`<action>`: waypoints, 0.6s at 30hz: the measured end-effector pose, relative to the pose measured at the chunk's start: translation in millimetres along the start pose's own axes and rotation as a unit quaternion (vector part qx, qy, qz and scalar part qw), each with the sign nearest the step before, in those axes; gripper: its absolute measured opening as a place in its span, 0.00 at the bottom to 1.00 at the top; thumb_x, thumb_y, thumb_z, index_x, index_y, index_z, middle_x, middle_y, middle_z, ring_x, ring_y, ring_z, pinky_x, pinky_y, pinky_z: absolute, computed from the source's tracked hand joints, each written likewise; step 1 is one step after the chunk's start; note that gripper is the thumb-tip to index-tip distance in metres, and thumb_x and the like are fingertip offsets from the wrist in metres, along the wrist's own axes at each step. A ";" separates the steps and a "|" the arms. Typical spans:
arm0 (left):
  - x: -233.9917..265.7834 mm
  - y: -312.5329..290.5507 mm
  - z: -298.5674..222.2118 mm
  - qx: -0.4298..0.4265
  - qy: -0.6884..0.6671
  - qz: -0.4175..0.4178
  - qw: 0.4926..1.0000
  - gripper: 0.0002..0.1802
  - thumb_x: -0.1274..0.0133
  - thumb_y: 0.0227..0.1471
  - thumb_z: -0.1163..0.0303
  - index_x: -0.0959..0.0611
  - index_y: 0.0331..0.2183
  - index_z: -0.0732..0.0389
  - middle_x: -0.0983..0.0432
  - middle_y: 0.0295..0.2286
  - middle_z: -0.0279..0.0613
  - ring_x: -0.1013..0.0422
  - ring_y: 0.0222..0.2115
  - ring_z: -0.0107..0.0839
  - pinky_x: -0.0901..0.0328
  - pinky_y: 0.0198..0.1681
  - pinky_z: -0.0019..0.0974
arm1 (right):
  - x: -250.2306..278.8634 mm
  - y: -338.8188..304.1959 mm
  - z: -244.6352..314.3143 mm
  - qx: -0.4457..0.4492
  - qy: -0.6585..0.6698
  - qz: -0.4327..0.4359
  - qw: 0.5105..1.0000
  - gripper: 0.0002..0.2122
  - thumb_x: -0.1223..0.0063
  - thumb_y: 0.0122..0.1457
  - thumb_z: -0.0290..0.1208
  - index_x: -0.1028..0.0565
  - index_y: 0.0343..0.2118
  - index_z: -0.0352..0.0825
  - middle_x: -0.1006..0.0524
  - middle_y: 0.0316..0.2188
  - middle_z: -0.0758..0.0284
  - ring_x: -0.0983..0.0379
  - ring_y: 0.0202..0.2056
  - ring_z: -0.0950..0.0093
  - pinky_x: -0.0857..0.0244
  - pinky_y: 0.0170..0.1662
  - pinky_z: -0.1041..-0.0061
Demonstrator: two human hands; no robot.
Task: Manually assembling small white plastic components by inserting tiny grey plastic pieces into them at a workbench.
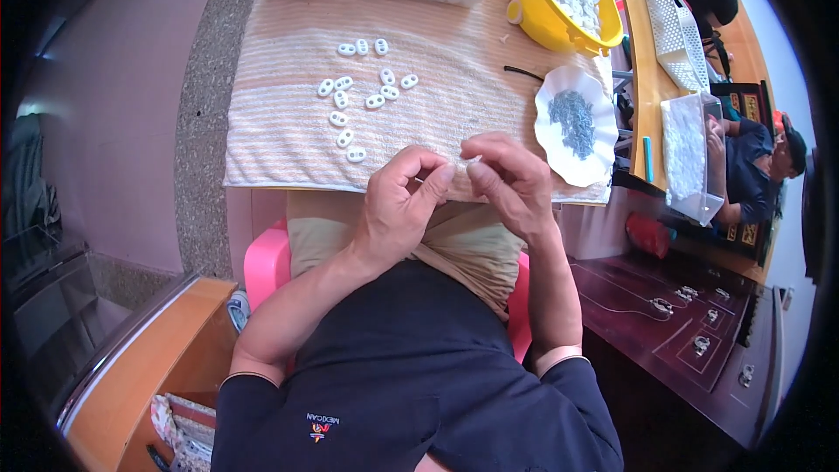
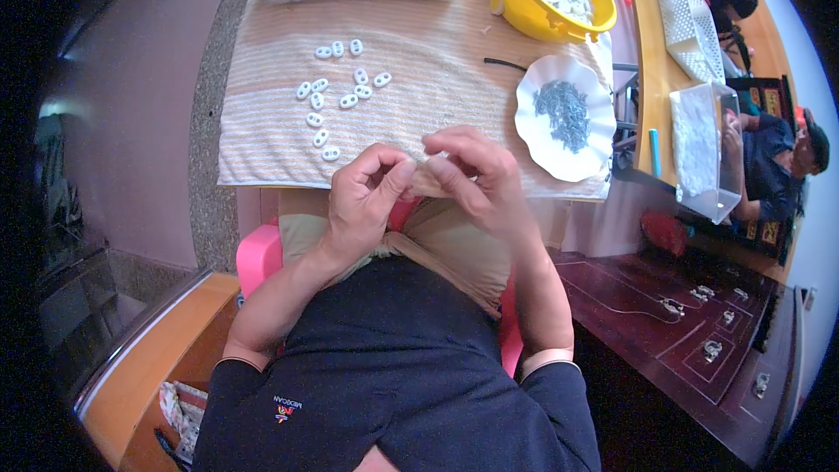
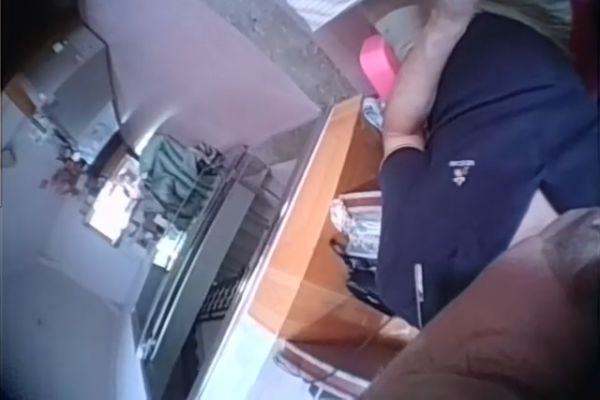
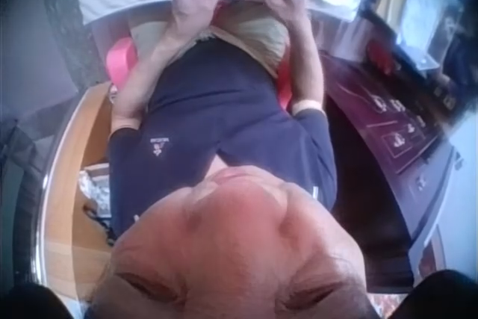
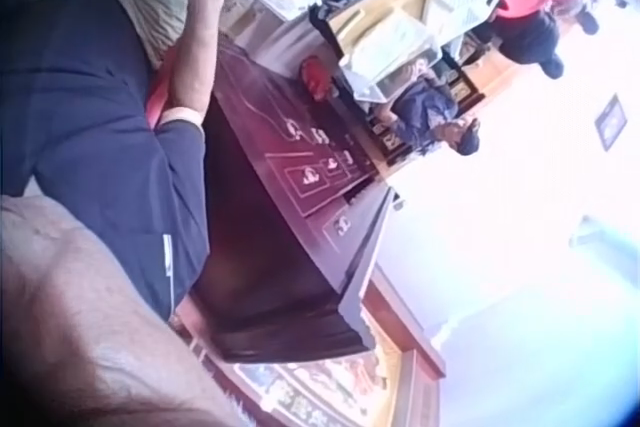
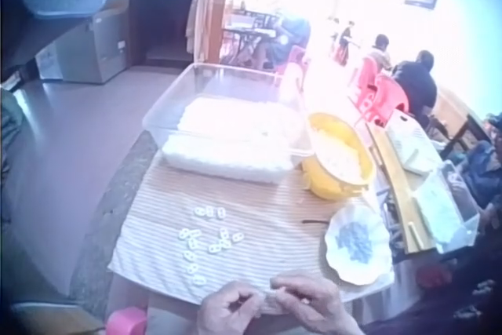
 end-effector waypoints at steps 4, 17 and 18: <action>-8.3 -0.8 3.6 0.028 -0.018 0.037 0.999 0.10 0.48 0.57 0.68 0.22 0.32 0.66 0.26 0.25 0.35 0.29 0.25 0.20 0.34 0.27 0.25 | -7.5 -2.6 -3.1 0.025 0.055 0.027 0.998 0.05 0.45 0.56 0.20 0.24 0.36 0.27 0.25 0.33 0.64 0.31 0.25 0.83 0.36 0.26 0.85; -19.2 -0.7 25.1 0.137 -0.171 0.094 0.971 0.12 0.50 0.59 0.68 0.21 0.37 0.68 0.24 0.27 0.36 0.29 0.27 0.20 0.31 0.33 0.25 | -9.8 -3.9 -10.1 -0.030 0.083 0.025 0.996 0.03 0.47 0.57 0.19 0.25 0.33 0.27 0.26 0.31 0.65 0.29 0.27 0.82 0.35 0.28 0.85; -18.1 0.3 22.1 0.136 -0.182 0.086 0.970 0.12 0.50 0.59 0.69 0.21 0.38 0.68 0.24 0.28 0.37 0.29 0.28 0.20 0.30 0.34 0.25 | -8.4 -5.1 -17.0 -0.052 0.124 0.010 0.991 0.02 0.48 0.58 0.20 0.26 0.33 0.27 0.26 0.31 0.67 0.29 0.28 0.83 0.34 0.29 0.85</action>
Point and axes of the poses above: each hand's wrist, its own y-axis towards the middle knuckle, its own x-axis out of the back of the hand, z = x × y, the point moved 10 cm from there along y, towards the middle knuckle
